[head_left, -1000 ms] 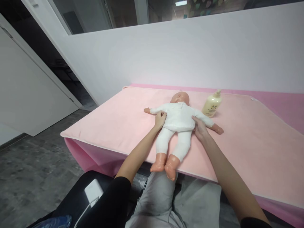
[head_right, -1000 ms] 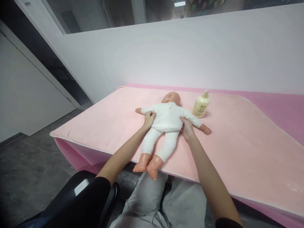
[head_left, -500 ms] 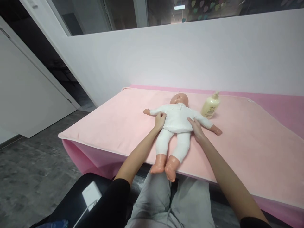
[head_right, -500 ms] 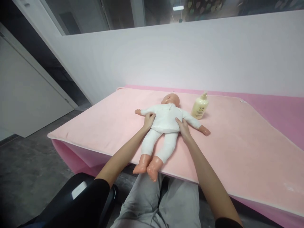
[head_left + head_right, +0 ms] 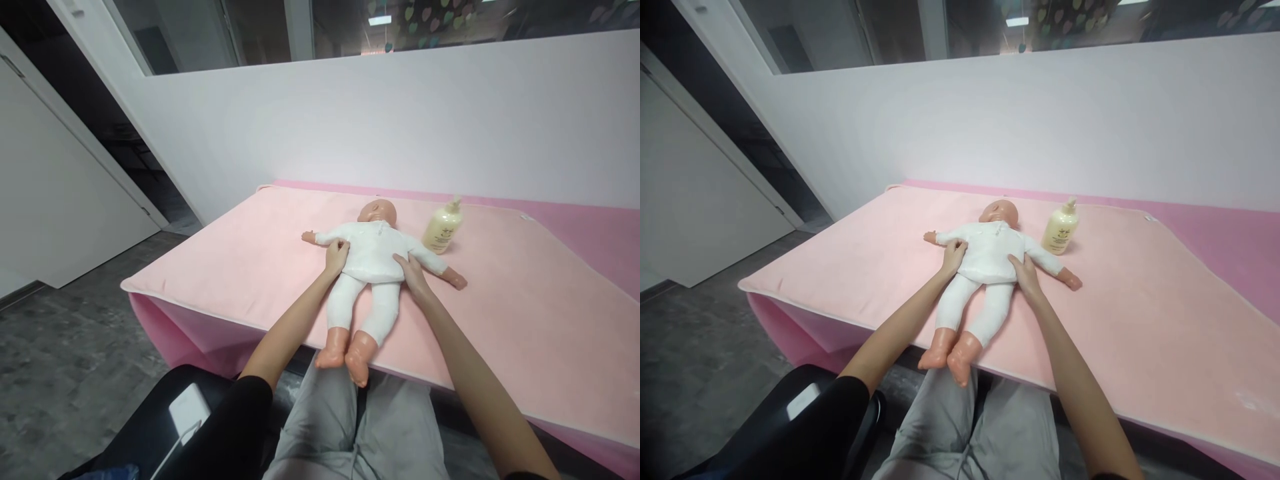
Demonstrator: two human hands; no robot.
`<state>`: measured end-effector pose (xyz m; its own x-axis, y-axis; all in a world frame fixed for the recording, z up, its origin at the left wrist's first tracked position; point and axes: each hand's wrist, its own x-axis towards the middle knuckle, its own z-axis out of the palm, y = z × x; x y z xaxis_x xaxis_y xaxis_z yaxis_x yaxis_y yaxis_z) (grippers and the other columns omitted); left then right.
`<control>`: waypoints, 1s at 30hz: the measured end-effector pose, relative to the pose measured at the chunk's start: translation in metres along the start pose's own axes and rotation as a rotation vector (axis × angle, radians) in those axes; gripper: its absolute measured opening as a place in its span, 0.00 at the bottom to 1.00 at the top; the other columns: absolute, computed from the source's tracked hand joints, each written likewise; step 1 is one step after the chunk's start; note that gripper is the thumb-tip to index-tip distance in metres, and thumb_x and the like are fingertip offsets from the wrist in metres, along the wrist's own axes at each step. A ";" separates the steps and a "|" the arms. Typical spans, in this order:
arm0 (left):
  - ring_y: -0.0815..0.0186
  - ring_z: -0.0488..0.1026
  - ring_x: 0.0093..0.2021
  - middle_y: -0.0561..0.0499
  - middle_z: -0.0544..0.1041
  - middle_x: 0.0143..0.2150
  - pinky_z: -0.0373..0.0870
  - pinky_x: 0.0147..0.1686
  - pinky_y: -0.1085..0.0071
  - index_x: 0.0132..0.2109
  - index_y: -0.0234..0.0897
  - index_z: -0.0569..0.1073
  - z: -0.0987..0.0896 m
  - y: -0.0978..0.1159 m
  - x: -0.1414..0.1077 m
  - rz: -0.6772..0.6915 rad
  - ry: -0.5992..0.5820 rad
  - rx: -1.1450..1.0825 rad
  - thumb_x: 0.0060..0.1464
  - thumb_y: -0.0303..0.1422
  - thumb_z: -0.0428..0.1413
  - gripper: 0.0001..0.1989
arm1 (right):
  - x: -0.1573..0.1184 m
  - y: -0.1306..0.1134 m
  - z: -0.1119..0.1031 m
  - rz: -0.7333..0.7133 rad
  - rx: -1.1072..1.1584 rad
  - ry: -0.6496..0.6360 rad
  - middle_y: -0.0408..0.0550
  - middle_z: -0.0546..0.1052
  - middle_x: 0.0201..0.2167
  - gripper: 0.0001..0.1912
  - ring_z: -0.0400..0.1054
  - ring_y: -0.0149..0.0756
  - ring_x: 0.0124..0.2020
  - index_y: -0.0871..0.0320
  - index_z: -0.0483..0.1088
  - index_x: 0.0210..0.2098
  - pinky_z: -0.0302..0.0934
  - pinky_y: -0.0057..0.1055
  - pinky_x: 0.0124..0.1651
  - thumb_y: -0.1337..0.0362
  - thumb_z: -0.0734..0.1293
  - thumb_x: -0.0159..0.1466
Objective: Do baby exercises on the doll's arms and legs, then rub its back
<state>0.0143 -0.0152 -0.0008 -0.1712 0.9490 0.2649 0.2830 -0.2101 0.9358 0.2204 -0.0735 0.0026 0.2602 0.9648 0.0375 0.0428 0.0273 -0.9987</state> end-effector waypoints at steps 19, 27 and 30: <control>0.64 0.70 0.37 0.52 0.74 0.33 0.64 0.43 0.68 0.30 0.38 0.68 0.000 0.001 -0.002 -0.017 -0.015 -0.014 0.54 0.32 0.51 0.05 | 0.002 0.005 -0.001 -0.097 -0.123 0.064 0.52 0.72 0.54 0.25 0.65 0.45 0.56 0.57 0.70 0.49 0.55 0.41 0.62 0.48 0.64 0.59; 0.64 0.70 0.37 0.52 0.73 0.32 0.64 0.42 0.69 0.30 0.38 0.67 0.000 0.001 -0.001 -0.013 -0.007 -0.003 0.54 0.31 0.51 0.05 | 0.002 0.008 0.000 -0.101 -0.141 0.083 0.53 0.73 0.53 0.26 0.66 0.45 0.56 0.57 0.70 0.48 0.55 0.42 0.62 0.45 0.61 0.60; 0.64 0.70 0.38 0.52 0.73 0.33 0.64 0.43 0.69 0.30 0.39 0.67 0.000 0.000 0.000 -0.025 -0.006 -0.006 0.54 0.31 0.51 0.05 | 0.002 0.007 0.000 -0.099 -0.130 0.085 0.53 0.73 0.53 0.27 0.66 0.45 0.56 0.57 0.71 0.47 0.55 0.42 0.62 0.44 0.63 0.58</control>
<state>0.0141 -0.0157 -0.0005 -0.1724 0.9552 0.2404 0.2732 -0.1881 0.9434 0.2213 -0.0714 -0.0047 0.3290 0.9333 0.1441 0.1955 0.0820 -0.9773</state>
